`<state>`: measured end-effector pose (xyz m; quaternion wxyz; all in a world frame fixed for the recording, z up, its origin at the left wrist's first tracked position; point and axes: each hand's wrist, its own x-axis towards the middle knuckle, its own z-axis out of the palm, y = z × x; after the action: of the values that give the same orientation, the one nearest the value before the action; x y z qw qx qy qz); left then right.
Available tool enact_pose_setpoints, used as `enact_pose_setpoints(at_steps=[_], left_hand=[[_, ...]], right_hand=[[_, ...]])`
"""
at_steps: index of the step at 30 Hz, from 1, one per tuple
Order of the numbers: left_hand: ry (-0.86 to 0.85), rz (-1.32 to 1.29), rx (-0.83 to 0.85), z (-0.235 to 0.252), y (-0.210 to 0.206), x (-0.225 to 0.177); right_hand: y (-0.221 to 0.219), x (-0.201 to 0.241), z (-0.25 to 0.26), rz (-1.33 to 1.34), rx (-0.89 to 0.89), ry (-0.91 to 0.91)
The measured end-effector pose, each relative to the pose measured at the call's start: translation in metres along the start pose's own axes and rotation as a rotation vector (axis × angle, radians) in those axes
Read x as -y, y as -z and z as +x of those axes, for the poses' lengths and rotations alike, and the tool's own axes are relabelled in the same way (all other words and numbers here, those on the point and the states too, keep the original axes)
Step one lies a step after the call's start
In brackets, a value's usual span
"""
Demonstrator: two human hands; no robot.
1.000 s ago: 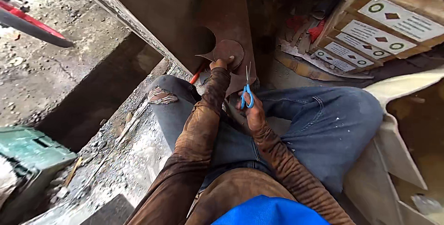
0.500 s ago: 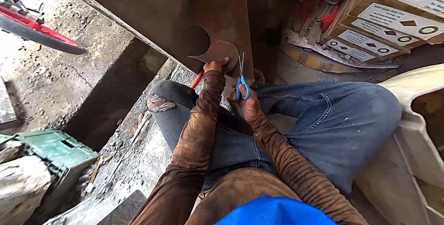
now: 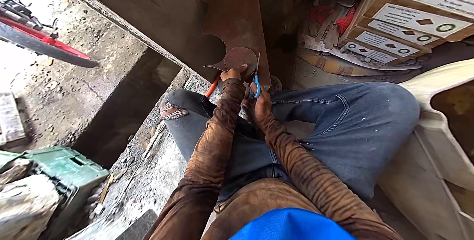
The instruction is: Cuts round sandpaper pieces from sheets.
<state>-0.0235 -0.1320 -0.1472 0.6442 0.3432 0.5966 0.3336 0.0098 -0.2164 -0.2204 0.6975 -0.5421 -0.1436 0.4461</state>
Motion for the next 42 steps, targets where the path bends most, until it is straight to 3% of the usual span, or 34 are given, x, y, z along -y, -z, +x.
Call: enact_pose_setpoints(at_steps=[5, 10, 13, 18, 23, 42], left_hand=[[0.04, -0.095, 0.005, 0.011, -0.013, 0.011], [0.022, -0.163, 0.024, 0.016, -0.012, 0.014], [0.054, -0.307, -0.11, 0.03, -0.023, 0.008], [0.053, -0.257, -0.069, 0.012, -0.017, 0.003], [-0.12, -0.112, -0.107, 0.01, -0.014, 0.022], [-0.247, 0.07, -0.165, 0.0, -0.007, 0.013]], right_hand=[[-0.009, -0.019, 0.011, 0.112, -0.132, 0.093], [0.005, -0.023, 0.018, 0.2, -0.039, 0.122], [0.011, -0.025, 0.019, 0.11, 0.03, 0.162], [0.012, -0.02, 0.016, -0.024, 0.036, 0.223], [0.009, -0.015, 0.013, -0.139, 0.023, 0.195], [0.01, -0.029, 0.011, -0.097, 0.081, 0.13]])
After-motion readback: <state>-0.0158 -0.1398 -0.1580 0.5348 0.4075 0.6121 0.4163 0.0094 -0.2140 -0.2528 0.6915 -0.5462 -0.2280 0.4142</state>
